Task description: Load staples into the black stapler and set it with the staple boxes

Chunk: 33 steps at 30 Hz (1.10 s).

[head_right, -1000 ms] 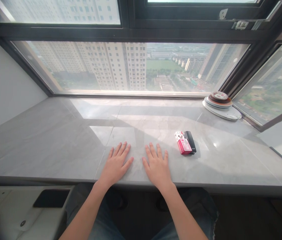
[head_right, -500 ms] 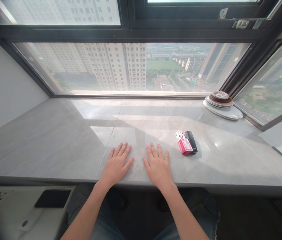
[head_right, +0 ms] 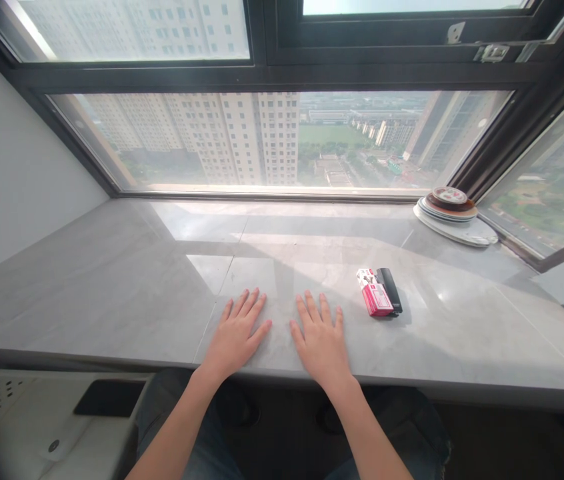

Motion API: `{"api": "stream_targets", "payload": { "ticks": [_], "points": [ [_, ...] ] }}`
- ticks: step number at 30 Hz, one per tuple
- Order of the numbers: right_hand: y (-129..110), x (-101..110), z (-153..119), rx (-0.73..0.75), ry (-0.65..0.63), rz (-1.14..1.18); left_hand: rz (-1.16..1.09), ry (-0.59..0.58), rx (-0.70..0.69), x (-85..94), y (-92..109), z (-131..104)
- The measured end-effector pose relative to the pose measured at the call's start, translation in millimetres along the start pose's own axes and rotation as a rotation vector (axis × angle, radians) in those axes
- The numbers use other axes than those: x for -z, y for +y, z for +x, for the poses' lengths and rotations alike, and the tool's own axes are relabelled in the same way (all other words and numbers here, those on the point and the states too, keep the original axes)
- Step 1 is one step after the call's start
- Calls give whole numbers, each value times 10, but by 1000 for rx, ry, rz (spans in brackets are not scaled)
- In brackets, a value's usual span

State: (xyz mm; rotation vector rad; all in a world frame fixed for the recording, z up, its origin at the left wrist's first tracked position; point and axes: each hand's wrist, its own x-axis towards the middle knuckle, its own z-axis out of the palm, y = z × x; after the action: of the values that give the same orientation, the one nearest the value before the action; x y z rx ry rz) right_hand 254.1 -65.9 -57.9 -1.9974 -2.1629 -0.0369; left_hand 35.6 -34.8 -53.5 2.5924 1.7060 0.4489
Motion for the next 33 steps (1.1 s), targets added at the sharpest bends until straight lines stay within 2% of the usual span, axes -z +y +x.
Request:
{"api": "stream_targets", "payload": {
  "ticks": [33],
  "points": [
    [22,-23,37,18,13,-1,4,-7,1,-35,-30,22]
  ]
}}
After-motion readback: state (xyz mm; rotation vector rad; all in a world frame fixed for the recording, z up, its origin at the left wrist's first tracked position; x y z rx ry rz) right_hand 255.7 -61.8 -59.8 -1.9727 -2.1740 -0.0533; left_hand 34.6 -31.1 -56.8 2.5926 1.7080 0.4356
